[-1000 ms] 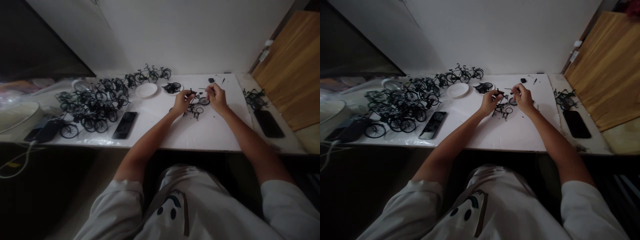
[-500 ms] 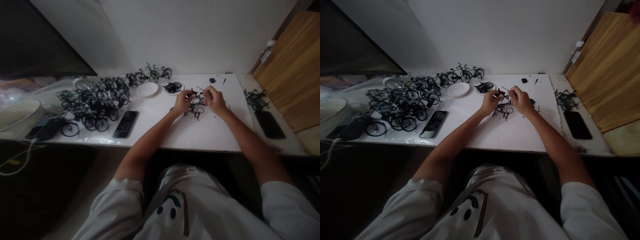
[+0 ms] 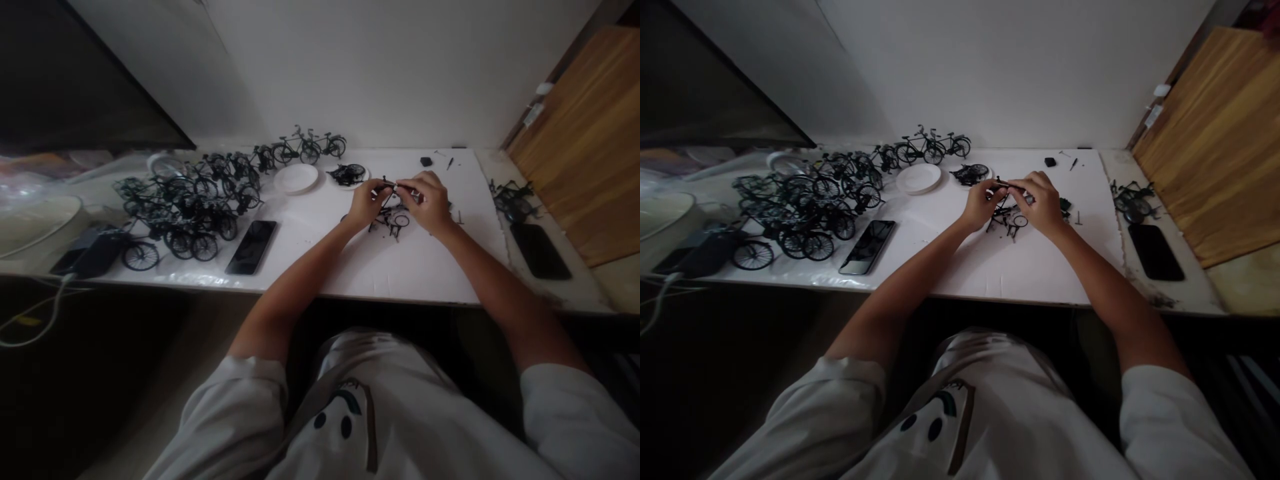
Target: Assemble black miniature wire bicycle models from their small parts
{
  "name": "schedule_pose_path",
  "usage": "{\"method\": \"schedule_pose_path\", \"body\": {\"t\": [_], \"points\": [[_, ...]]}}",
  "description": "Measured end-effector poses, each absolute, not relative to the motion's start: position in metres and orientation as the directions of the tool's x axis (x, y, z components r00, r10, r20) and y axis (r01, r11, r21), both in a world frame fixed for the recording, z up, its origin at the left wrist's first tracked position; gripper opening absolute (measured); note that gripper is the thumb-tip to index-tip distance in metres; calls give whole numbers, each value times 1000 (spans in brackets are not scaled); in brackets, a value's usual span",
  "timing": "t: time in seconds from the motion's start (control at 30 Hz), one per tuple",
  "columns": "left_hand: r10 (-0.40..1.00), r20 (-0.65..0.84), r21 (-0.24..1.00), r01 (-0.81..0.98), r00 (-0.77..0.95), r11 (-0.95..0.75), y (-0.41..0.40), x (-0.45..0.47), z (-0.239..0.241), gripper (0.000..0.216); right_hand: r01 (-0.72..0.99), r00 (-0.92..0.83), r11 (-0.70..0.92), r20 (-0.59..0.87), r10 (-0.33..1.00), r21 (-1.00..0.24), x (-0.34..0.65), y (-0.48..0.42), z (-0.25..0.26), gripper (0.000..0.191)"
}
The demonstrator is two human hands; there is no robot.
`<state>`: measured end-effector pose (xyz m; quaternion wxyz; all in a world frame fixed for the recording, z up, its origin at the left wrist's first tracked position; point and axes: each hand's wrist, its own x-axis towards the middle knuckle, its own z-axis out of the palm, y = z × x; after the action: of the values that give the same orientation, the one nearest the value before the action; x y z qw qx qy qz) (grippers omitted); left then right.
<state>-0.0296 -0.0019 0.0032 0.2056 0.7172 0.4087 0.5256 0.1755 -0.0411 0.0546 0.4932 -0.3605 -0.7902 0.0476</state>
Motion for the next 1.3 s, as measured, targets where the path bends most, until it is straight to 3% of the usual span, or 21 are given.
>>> {"method": "schedule_pose_path", "body": {"t": [0.5,1.3], "points": [[827,550,753,359,115,-551,-6,-29,12,11,562,-191,690,740,645,-456,186,-24,48,4],[808,576,715,405,121,-570,-1,-29,3,6,632,-332,684,669,665,-365,193,-20,47,5]]}}
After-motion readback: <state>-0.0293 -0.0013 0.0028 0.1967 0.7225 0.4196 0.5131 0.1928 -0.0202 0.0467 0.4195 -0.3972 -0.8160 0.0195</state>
